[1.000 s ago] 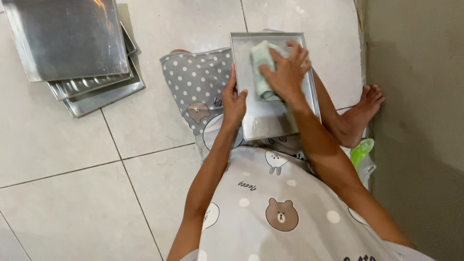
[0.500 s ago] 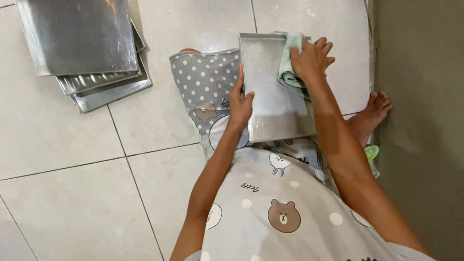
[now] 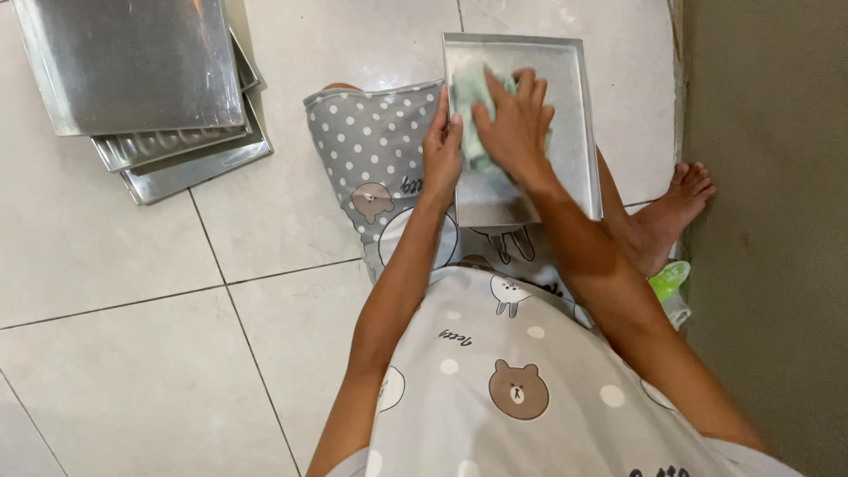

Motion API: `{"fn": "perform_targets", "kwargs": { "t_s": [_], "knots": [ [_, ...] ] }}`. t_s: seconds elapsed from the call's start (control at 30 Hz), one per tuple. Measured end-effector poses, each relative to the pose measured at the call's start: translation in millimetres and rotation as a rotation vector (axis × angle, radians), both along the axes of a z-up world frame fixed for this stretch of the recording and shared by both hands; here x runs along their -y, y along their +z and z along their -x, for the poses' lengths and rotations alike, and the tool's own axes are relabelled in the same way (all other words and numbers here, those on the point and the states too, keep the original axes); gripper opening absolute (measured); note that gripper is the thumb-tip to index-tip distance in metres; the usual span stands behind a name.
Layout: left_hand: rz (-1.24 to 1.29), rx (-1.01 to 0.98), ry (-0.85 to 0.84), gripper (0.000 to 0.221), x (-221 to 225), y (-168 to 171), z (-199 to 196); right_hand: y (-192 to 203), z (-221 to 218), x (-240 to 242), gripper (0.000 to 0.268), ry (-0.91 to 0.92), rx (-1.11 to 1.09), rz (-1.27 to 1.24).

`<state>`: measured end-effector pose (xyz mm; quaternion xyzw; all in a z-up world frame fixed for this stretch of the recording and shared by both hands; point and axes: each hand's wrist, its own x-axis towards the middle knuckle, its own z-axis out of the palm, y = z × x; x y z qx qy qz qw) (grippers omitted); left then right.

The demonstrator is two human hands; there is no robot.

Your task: The person wipes a rectangular metal tray using a cloth and then places it onto a stack of trays while sitting on the floor.

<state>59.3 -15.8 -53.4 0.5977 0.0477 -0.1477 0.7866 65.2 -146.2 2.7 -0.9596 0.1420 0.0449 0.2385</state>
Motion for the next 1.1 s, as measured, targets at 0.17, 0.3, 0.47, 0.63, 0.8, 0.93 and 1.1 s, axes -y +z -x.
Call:
{"fn": "perform_targets", "kwargs": {
  "t_s": [0.17, 0.3, 0.47, 0.63, 0.8, 0.93, 1.1],
  "knots": [
    [0.080, -0.154, 0.071, 0.058, -2.4, -10.6, 7.6, 23.4, 97.5, -24.0, 0.053, 0.112, 0.212, 0.123],
    [0.082, -0.070, 0.054, 0.059, 2.5, -28.3, 11.7, 10.7, 78.5, -6.9, 0.053, 0.060, 0.150, 0.048],
    [0.191, 0.089, 0.075, 0.059, 1.6, -53.1, 14.8, -57.6, -2.2, 54.8, 0.047, -0.049, 0.158, 0.208],
    [0.195, 0.085, 0.067, 0.055, -0.8, -51.9, 6.3, -38.5, 3.2, 52.3, 0.049, -0.055, 0.150, 0.126],
    [0.208, 0.058, 0.072, 0.052, 0.8, -58.1, 10.4, 21.5, 93.5, 1.5, 0.050, 0.118, 0.082, -0.027],
    [0.155, 0.067, 0.068, 0.054, 2.8, -54.3, 16.4, -2.1, 95.1, 10.9, 0.050, 0.125, 0.089, 0.007],
    [0.137, 0.075, 0.036, 0.056, -0.6, -52.7, 13.0, -53.6, 22.9, 58.3, 0.046, 0.045, 0.204, 0.109]
  ]
}}
